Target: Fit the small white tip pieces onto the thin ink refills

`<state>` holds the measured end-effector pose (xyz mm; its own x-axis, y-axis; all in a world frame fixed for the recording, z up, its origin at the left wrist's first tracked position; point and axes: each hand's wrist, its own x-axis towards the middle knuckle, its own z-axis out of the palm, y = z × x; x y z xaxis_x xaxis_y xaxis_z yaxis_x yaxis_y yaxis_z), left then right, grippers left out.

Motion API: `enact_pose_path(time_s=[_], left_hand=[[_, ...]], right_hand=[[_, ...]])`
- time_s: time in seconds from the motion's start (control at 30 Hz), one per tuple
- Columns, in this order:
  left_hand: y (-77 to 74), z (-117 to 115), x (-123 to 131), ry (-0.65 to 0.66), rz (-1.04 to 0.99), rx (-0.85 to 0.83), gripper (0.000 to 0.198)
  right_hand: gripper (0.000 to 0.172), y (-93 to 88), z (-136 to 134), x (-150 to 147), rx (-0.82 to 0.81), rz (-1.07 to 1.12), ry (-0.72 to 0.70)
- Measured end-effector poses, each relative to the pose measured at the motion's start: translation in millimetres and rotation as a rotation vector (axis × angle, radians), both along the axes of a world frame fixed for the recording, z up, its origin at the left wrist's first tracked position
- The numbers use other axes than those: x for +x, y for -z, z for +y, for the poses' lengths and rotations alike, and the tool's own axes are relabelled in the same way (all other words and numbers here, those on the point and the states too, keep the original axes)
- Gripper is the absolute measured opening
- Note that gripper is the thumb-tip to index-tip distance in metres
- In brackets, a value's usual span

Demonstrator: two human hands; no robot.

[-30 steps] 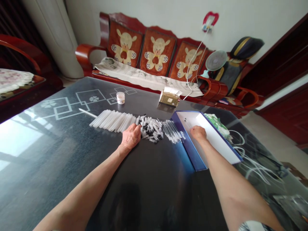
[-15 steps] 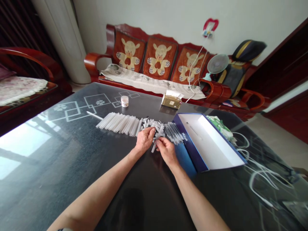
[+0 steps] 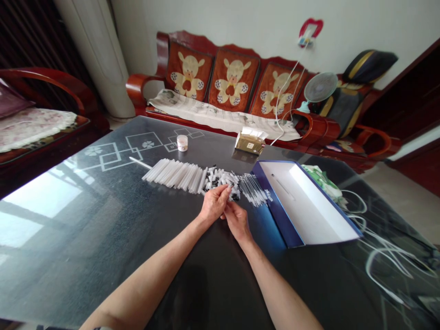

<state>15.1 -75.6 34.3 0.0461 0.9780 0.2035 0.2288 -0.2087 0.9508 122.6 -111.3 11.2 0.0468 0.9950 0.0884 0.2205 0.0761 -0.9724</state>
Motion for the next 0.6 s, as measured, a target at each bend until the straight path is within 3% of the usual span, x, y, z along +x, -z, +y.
enact_pose_path(time_s=[0.13, 0.23, 0.37, 0.6], left_hand=[[11.4, -7, -13, -0.143, 0.613, 0.339, 0.032], [26.2, -10, -19, -0.119, 0.852, 0.436, 0.034], [36.6, -11, -20, -0.089, 0.945, 0.460, 0.033], [38.7, -9, -20, -0.100, 0.934, 0.516, 0.031]], right_hand=[[0.041, 2.4, 5, 9, 0.024, 0.157, 0.186], [0.045, 5.9, 9, 13, 0.007, 0.146, 0.230], [0.048, 8.4, 11, 14, -0.049, 0.067, 0.222], [0.046, 7.3, 16, 16, -0.101, 0.026, 0.164]])
